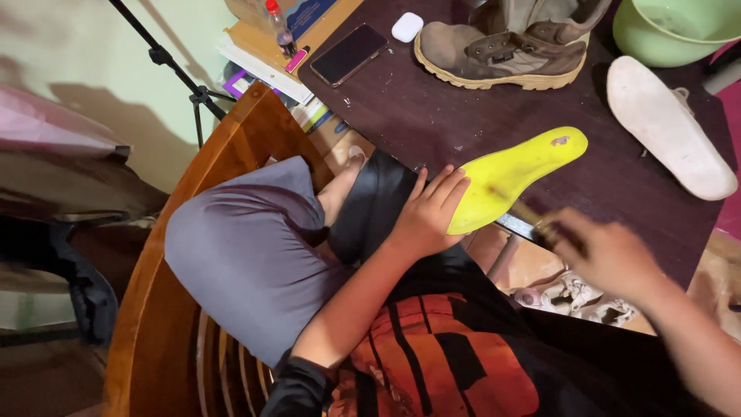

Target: The person scrubs a yellow shoe insole with a toothbrush, holding it in their left hand and scrubbing with their right. They rotate the insole to clean different areas, including the heel and arch, while sitting at a table.

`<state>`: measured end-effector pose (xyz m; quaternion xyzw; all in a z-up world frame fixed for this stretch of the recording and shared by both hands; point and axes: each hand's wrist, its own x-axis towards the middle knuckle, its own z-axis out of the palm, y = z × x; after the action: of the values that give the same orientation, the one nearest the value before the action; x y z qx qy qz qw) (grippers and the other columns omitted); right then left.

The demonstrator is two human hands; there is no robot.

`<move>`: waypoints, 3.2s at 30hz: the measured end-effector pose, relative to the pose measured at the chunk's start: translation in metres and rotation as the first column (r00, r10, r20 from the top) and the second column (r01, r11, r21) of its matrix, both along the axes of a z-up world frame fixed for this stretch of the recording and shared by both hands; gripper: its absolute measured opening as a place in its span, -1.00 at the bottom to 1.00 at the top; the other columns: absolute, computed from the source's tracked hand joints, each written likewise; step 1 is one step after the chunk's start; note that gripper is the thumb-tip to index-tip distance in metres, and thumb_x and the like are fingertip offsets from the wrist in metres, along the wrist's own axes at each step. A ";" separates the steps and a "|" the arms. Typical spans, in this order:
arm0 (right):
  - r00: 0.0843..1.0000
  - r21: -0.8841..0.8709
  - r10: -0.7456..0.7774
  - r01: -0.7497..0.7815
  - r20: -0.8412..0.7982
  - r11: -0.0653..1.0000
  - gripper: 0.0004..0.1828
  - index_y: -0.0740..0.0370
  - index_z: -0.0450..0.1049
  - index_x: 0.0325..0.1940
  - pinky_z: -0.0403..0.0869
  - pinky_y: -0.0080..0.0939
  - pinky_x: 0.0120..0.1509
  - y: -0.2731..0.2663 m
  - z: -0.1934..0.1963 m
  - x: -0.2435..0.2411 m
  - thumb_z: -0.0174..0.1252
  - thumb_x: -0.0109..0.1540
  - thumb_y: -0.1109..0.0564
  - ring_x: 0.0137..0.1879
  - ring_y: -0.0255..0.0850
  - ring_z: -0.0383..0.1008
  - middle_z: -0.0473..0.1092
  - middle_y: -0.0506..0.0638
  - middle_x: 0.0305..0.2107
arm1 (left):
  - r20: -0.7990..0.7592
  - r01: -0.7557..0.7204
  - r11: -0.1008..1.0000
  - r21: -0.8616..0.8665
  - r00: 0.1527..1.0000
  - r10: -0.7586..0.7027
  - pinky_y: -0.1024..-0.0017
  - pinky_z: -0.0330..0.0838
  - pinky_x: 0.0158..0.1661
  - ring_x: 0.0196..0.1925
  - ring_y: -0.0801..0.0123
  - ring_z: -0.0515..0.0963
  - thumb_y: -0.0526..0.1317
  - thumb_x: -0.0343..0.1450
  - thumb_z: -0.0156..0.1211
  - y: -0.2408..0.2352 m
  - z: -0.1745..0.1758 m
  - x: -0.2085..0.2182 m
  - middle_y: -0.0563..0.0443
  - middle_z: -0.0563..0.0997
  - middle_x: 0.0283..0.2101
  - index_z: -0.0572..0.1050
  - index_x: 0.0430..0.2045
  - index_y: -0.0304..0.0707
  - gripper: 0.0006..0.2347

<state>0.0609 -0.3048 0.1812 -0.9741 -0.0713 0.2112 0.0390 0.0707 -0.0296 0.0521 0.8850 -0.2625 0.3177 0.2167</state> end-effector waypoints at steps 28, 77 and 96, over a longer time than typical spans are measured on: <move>0.993 -0.038 0.045 -0.041 0.108 0.998 -0.65 -0.48 0.43 0.15 0.49 -0.09 -0.30 -0.035 -0.016 0.010 0.09 0.27 -0.19 -0.57 -0.16 0.57 0.58 -0.10 -0.63 | -0.043 0.009 1.000 0.021 0.999 -0.009 -0.17 0.11 0.44 0.46 0.07 0.36 -0.01 0.27 0.43 0.001 -0.009 0.003 -0.18 0.42 0.36 0.37 0.26 -0.38 -0.32; 0.865 -0.096 -0.082 0.148 0.495 0.984 -0.54 -0.21 0.64 -0.04 0.50 -0.06 -0.18 -0.086 -0.045 0.035 -0.02 0.51 -0.43 -0.18 -0.03 0.65 0.62 0.00 -0.40 | -0.093 0.080 0.996 0.027 0.993 -0.078 -0.06 0.15 0.46 0.52 -0.12 0.26 0.12 0.41 0.26 -0.010 -0.015 -0.005 -0.21 0.29 0.44 0.38 0.32 -0.14 -0.40; 0.902 -0.156 0.071 -0.004 0.427 0.988 -0.67 -0.35 0.56 0.05 0.51 -0.01 0.02 -0.072 -0.047 0.040 -0.04 0.39 -0.34 -0.01 -0.12 0.68 0.63 -0.23 -0.13 | -0.133 0.107 0.994 0.005 0.986 -0.106 -0.11 0.13 0.45 0.52 -0.14 0.24 0.07 0.38 0.32 -0.006 -0.011 -0.005 -0.21 0.29 0.44 0.35 0.33 -0.14 -0.38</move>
<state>0.1011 -0.3767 0.1344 -0.9952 -0.0808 -0.0037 -0.0556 0.0656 -0.0360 0.0410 0.8901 -0.2963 0.2448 0.2451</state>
